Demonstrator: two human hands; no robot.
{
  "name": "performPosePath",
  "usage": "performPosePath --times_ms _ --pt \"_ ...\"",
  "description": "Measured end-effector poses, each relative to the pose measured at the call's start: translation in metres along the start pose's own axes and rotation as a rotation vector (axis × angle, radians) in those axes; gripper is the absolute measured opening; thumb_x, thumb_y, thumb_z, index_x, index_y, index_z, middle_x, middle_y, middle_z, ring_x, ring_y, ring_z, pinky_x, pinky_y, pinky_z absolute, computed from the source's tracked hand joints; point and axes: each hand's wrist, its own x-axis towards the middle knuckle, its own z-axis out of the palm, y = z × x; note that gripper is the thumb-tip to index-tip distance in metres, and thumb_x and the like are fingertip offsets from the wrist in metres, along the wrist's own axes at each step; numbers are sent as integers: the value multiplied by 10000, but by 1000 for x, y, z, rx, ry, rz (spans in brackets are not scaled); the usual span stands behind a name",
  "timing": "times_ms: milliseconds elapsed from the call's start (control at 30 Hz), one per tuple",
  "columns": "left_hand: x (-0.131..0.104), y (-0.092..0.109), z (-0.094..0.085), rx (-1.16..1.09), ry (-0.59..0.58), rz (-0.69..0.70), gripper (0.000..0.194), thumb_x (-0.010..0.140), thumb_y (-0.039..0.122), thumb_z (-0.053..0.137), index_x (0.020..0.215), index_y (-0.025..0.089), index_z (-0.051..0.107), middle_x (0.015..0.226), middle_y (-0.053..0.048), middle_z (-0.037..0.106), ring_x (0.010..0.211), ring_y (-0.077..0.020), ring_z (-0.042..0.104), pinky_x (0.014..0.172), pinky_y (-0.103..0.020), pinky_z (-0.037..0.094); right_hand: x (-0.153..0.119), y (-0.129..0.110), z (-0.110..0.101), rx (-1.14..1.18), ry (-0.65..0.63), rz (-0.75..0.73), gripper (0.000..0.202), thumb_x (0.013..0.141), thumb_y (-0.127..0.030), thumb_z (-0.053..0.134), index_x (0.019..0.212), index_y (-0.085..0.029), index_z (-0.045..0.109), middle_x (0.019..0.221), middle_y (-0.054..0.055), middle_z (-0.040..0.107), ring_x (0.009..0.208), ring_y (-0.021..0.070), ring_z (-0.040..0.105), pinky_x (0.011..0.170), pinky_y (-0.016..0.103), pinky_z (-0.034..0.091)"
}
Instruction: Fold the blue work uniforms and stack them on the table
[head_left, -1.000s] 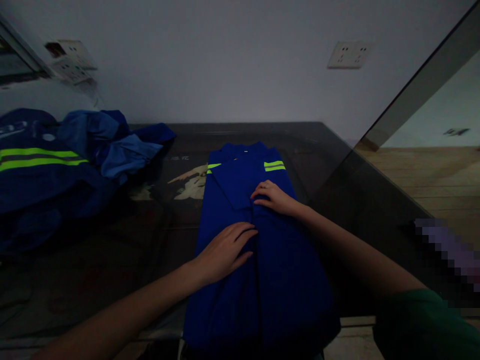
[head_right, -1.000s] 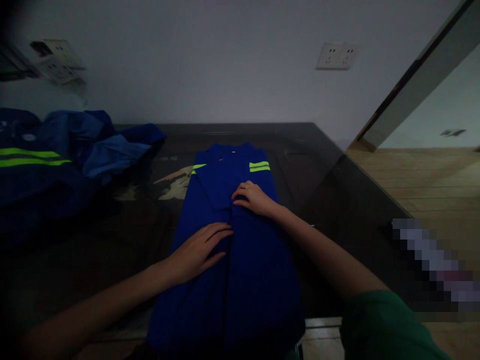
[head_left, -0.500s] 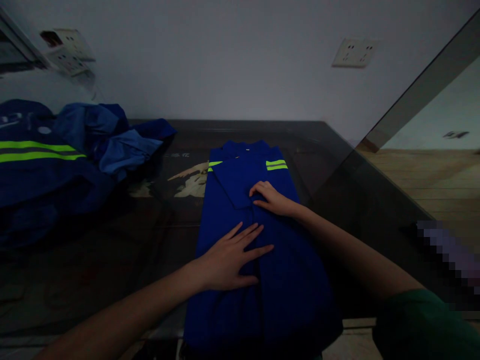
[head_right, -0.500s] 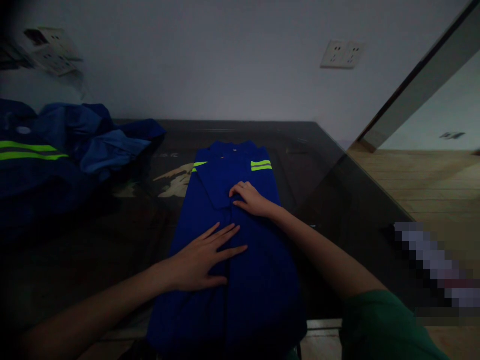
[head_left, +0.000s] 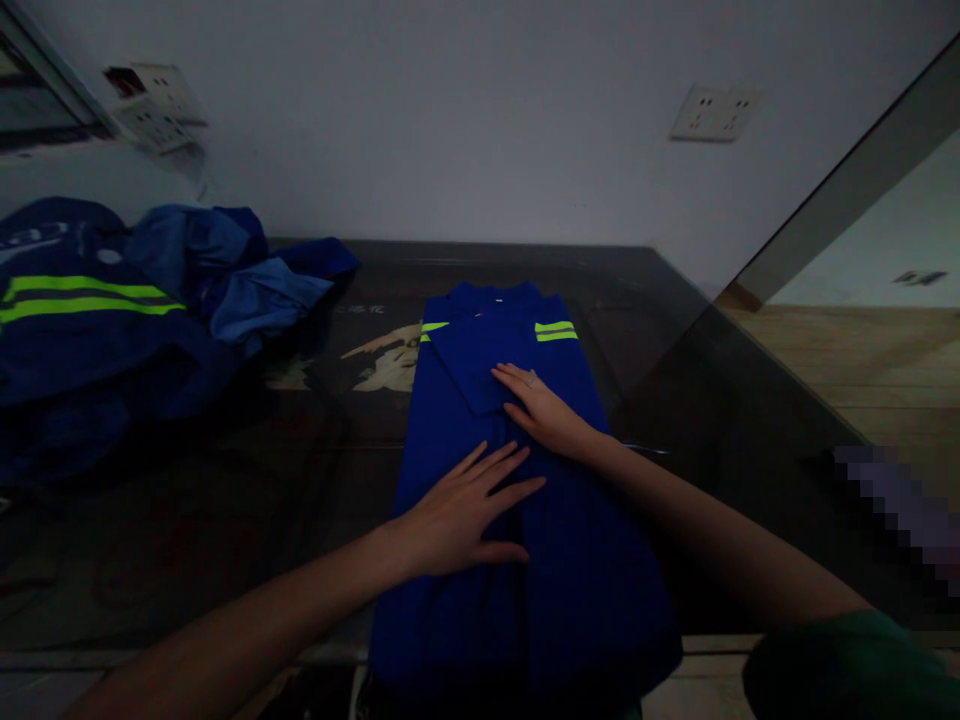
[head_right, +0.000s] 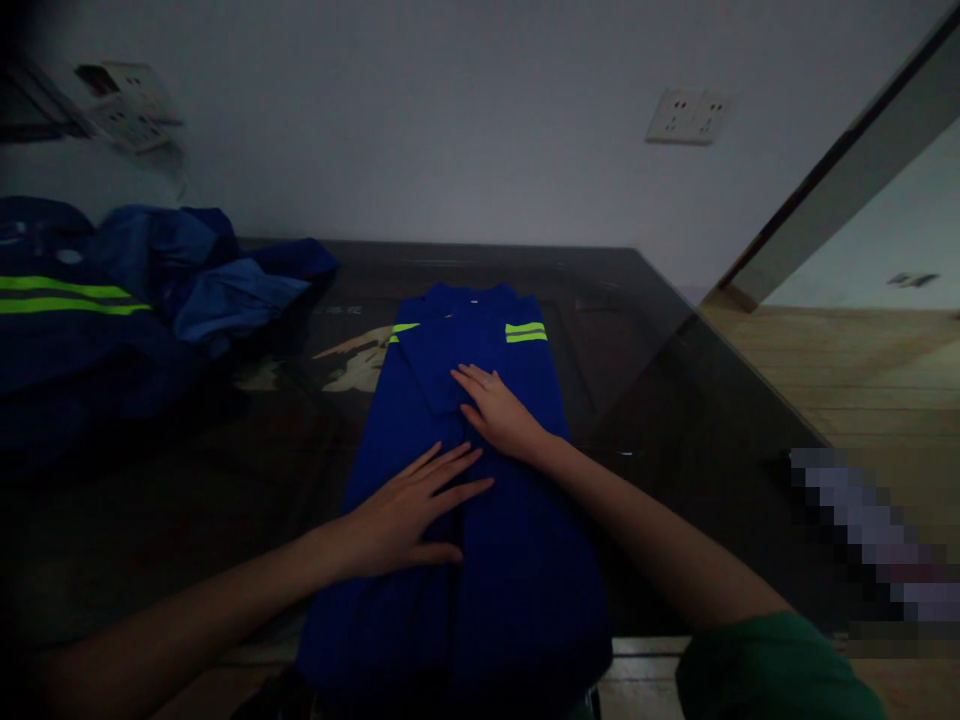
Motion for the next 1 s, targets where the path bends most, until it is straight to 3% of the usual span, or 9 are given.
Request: performPosePath --times_ms 133,333,500,633,733,833,900,933,1000 --pt "0 1 4 52 -26 38 740 847 592 535 1481 317 269 1572 -112 174 1446 -310 154 1156 -542 149 3 -3 14 -171 -61 45 532 962 -329 394 1470 -190 319 1505 136 350 1412 282 269 1134 577 211" --pt "-3 2 7 78 -37 59 755 848 618 507 1490 334 230 1581 -106 130 1450 -319 127 1153 -552 130 4 -1 20 -274 -75 26 591 963 -453 381 1488 -203 277 1524 118 313 1432 276 209 1144 574 176" --pt "-1 8 4 114 -67 26 762 829 593 561 1479 325 268 1572 -118 174 1442 -333 155 1141 -571 154 4 -2 15 -221 -50 21 577 961 -447 391 1485 -232 283 1526 96 319 1434 258 209 1144 562 183" --pt "-17 32 -14 121 12 -11 700 848 524 583 1460 310 317 1556 -115 242 1434 -316 203 1145 -566 159 -9 -12 2 -59 68 29 535 964 -382 401 1472 -242 315 1530 94 312 1443 235 183 1149 552 177" --pt "-52 61 -27 -45 126 -53 538 923 428 507 1428 305 373 1477 -74 418 1372 -240 363 1143 -458 259 -44 -38 -22 112 188 55 507 960 -379 405 1452 -265 359 1523 82 330 1437 226 208 1151 525 204" --pt "-97 85 -21 -371 241 -145 348 967 374 410 1249 250 573 1209 -59 648 1155 -182 576 988 -302 443 -101 -76 -56 285 225 130 438 933 -396 474 1353 -272 501 1438 73 464 1351 231 390 1131 470 293" --pt "-126 91 -1 -592 222 -276 384 969 409 369 962 191 686 945 -62 719 910 -165 667 823 -248 502 -148 -100 -75 449 101 239 342 914 -413 516 1188 -244 632 1235 81 631 1162 220 575 1021 403 440" --pt "-138 92 12 -678 169 -370 437 963 433 358 836 175 687 822 -57 719 787 -159 677 739 -236 510 -172 -109 -81 550 -15 304 309 906 -431 527 1074 -221 681 1088 82 690 1005 202 649 901 350 517" --pt "-158 89 44 -754 49 -590 482 940 471 369 707 164 659 654 -43 686 624 -158 656 626 -236 500 -219 -120 -80 748 -284 422 377 903 -487 507 862 -172 708 828 78 704 724 165 676 660 267 551"
